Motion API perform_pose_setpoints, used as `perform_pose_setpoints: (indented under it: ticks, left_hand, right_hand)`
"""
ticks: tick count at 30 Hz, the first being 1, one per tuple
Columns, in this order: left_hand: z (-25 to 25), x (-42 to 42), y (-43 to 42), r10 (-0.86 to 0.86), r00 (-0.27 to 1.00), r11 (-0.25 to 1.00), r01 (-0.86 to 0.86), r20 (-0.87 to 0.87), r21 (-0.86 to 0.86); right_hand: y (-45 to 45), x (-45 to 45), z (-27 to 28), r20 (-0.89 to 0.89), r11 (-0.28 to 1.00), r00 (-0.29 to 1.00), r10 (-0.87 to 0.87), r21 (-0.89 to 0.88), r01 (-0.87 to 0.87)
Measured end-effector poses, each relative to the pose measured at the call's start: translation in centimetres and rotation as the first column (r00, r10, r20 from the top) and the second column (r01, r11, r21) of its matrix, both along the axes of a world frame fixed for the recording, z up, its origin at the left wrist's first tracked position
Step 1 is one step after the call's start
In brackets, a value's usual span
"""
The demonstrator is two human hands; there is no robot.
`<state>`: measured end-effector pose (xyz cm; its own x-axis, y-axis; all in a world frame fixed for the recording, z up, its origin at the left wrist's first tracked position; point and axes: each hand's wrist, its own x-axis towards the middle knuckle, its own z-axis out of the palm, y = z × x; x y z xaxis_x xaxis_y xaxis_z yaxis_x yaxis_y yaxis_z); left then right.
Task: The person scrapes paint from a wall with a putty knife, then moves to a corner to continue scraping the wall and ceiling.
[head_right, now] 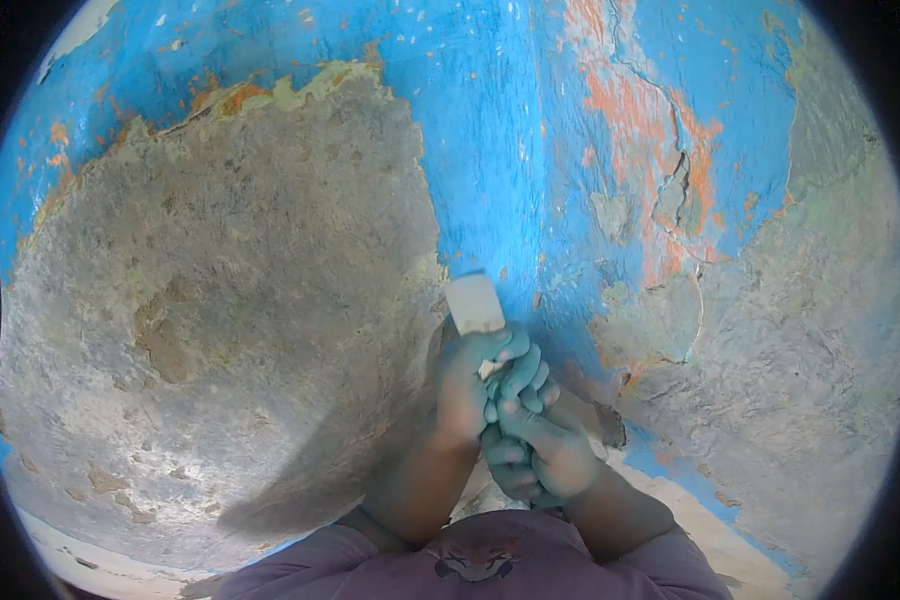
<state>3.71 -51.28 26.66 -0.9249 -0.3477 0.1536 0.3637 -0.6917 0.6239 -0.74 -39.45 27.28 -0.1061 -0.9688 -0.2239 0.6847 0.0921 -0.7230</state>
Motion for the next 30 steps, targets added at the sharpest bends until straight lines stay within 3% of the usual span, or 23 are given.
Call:
perform_pose_setpoints:
  ticks: [4, 6, 8, 10, 14, 16, 20, 26, 30]
  left_hand:
    - [1.1, 0.2, -0.5, -0.001, 1.0, 1.0, 0.001, 0.029, -0.011]
    - [1.6, 0.0, -0.5, 0.002, 0.999, 0.999, -0.001, 0.034, -0.035]
    - [1.2, -0.3, -0.3, 0.023, 1.0, 0.999, -0.023, 0.007, -0.031]
    - [0.0, 0.0, 0.1, 0.054, 0.998, 0.998, -0.054, 0.03, -0.016]
    - [2.0, 0.1, -0.3, 0.116, 0.991, 0.99, -0.111, 0.061, -0.084]
    - [2.4, -0.1, -0.3, 0.048, 0.998, 0.998, -0.047, 0.037, -0.04]
    - [0.3, -0.4, 0.2, 0.078, 0.994, 0.997, -0.079, 0.075, 0.006]
    - [0.7, -0.8, 0.2, 0.012, 0.999, 1.0, -0.013, 0.036, 0.024]
    - [-2.1, -1.2, 0.0, 0.093, 0.994, 0.996, -0.092, 0.064, -0.011]
  right_hand:
    - [-0.5, 0.1, 0.0, 0.047, 0.999, 0.998, 0.046, -0.014, -0.045]
    - [-0.5, 0.2, 1.7, -0.004, 0.996, 1.0, -0.021, -0.084, 0.021]
    - [-0.2, -0.2, 1.1, -0.037, 0.999, 0.999, -0.035, -0.041, 0.034]
    - [0.0, -0.7, -0.9, 0.013, 0.995, 0.996, 0.091, -0.045, -0.09]
    - [-0.5, 0.1, 1.0, 0.0, 1.0, 1.0, -0.012, 0.019, 0.012]
    - [-0.4, -0.4, 2.0, -0.056, 0.998, 0.998, 0.016, -0.059, -0.019]
    - [0.0, -0.8, -1.0, 0.122, 0.999, 0.992, 0.039, -0.039, -0.034]
    - [0.5, -0.9, 1.3, -0.071, 0.999, 0.997, -0.007, 0.032, 0.01]
    - [-0.2, -2.3, -3.2, -0.018, 0.997, 0.997, 0.075, 0.013, -0.074]
